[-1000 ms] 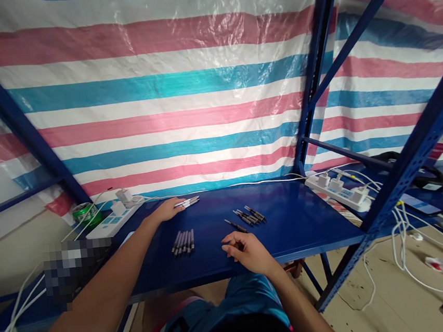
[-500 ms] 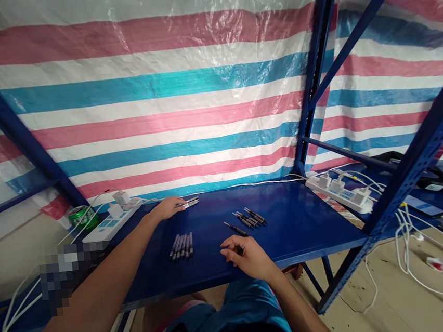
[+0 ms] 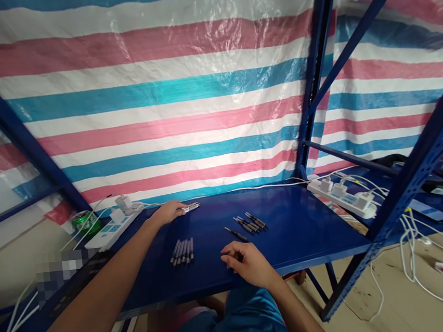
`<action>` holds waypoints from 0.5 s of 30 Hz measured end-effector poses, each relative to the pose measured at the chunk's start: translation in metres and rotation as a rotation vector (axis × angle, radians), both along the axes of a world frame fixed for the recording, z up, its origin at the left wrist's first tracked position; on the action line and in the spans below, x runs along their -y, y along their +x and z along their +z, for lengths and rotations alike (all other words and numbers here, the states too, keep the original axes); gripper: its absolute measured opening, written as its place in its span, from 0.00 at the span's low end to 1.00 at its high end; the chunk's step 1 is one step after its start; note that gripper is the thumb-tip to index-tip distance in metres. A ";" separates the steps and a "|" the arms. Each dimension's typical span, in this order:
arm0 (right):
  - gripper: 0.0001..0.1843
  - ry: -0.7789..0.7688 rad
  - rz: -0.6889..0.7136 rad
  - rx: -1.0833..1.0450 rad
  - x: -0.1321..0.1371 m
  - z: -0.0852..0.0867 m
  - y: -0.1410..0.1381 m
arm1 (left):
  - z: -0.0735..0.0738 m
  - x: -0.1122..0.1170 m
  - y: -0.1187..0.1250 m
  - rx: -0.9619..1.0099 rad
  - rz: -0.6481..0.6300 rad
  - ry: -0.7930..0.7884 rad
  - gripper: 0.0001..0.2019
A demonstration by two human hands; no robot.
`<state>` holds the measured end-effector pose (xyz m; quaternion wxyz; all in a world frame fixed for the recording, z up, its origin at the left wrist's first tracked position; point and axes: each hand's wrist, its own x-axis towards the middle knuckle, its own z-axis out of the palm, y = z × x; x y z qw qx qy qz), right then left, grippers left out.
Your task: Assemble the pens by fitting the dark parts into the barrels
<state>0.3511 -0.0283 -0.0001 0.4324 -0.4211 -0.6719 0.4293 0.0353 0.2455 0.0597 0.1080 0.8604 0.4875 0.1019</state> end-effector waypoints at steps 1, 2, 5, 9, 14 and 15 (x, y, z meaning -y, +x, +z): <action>0.20 0.004 0.006 0.001 0.000 0.000 -0.001 | 0.001 0.005 0.001 0.018 0.018 0.026 0.20; 0.19 0.011 0.010 0.003 -0.001 0.000 -0.001 | 0.003 0.010 0.003 0.041 0.039 0.058 0.22; 0.18 0.080 -0.084 0.037 -0.006 -0.001 0.002 | 0.003 0.039 0.005 0.123 0.122 0.151 0.28; 0.15 0.324 -0.437 0.259 -0.021 -0.010 0.017 | -0.010 0.106 -0.003 0.190 0.263 0.191 0.25; 0.14 0.494 -0.598 0.501 -0.033 -0.022 0.030 | -0.039 0.185 -0.025 0.304 0.409 0.246 0.22; 0.14 0.505 -0.595 0.516 -0.033 -0.023 0.030 | -0.041 0.191 -0.035 0.290 0.445 0.276 0.22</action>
